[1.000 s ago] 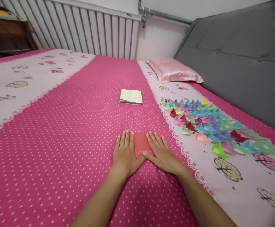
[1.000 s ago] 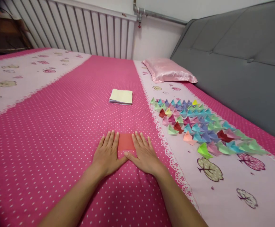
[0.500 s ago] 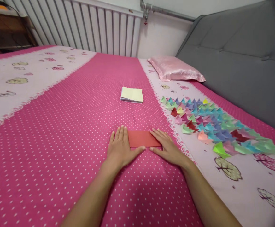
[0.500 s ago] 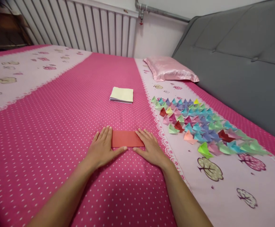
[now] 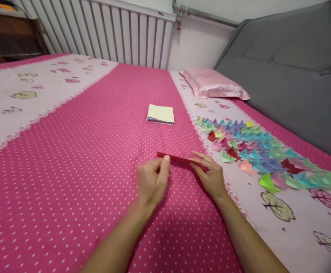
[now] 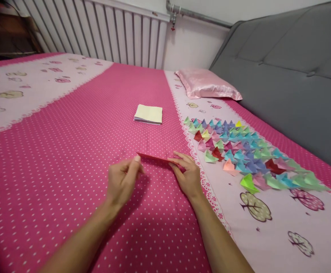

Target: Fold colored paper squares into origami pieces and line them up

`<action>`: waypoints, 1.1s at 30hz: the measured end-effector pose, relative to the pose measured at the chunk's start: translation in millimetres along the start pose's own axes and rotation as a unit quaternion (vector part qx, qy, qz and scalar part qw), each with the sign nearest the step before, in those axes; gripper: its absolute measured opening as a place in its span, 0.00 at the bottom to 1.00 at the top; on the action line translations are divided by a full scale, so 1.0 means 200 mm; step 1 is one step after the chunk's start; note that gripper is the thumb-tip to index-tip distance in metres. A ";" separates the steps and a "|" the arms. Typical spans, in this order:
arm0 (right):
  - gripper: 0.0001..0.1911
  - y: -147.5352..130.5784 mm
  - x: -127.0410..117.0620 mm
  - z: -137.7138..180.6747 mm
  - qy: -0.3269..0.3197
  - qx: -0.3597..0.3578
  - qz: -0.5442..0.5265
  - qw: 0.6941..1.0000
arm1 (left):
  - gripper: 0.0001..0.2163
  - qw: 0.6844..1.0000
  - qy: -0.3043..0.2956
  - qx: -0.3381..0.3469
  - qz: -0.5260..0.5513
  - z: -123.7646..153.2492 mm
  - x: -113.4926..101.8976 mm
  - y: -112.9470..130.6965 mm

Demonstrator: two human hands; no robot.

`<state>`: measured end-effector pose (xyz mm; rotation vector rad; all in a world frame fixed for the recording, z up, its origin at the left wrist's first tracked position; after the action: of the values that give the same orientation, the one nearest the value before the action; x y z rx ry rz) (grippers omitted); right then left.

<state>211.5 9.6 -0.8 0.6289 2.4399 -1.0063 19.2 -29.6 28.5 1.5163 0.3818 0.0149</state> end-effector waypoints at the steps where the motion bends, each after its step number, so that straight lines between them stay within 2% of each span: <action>1: 0.09 -0.02 -0.02 0.00 0.023 -0.015 0.015 1.000 | 0.23 0.999 -0.046 -0.029 0.003 0.01 0.04 -0.02; 4: 0.13 -0.10 -0.06 -0.01 0.079 -0.078 0.051 0.992 | 0.26 0.969 -0.155 -0.159 0.104 0.03 0.15 -0.10; 6: 0.15 -0.17 -0.06 0.00 0.088 -0.128 0.059 0.986 | 0.27 0.929 -0.180 -0.237 0.218 0.01 0.18 -0.15; 9: 0.17 -0.26 -0.03 0.01 0.048 -0.190 0.051 0.979 | 0.20 0.874 -0.183 -0.275 0.356 -0.03 0.17 -0.16; 11: 0.16 -0.30 0.00 0.01 -0.002 -0.204 0.042 0.978 | 0.12 0.853 -0.165 -0.294 0.398 -0.06 0.14 -0.17; 13: 0.16 -0.31 0.03 0.02 -0.050 -0.201 0.031 0.978 | 0.08 0.842 -0.147 -0.324 0.406 -0.07 0.12 -0.19; 17: 0.14 -0.29 0.06 0.02 -0.094 -0.165 0.008 0.982 | 0.08 0.835 -0.168 -0.342 0.397 -0.08 0.12 -0.20; 23: 0.12 -0.20 0.05 0.00 -0.073 -0.110 -0.032 0.991 | 0.08 0.841 -0.184 -0.345 0.374 -0.07 0.12 -0.19; 33: 0.09 -0.15 0.08 0.02 -0.100 -0.030 -0.122 0.987 | 0.09 0.845 -0.237 -0.347 0.332 -0.03 0.15 -0.19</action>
<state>182.9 -8.1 3.1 0.1999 2.3959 -1.0290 37.2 -18.1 -14.8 0.8134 -0.5264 0.2900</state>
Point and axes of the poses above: each hand's wrist, its own z-axis away from the middle knuckle, its own x-axis out of the palm, y = z × x, the point moved 5 cm from there along -z, towards the middle knuckle, and after that the axes turned 11 degrees about -x, right-handed, at the moved point
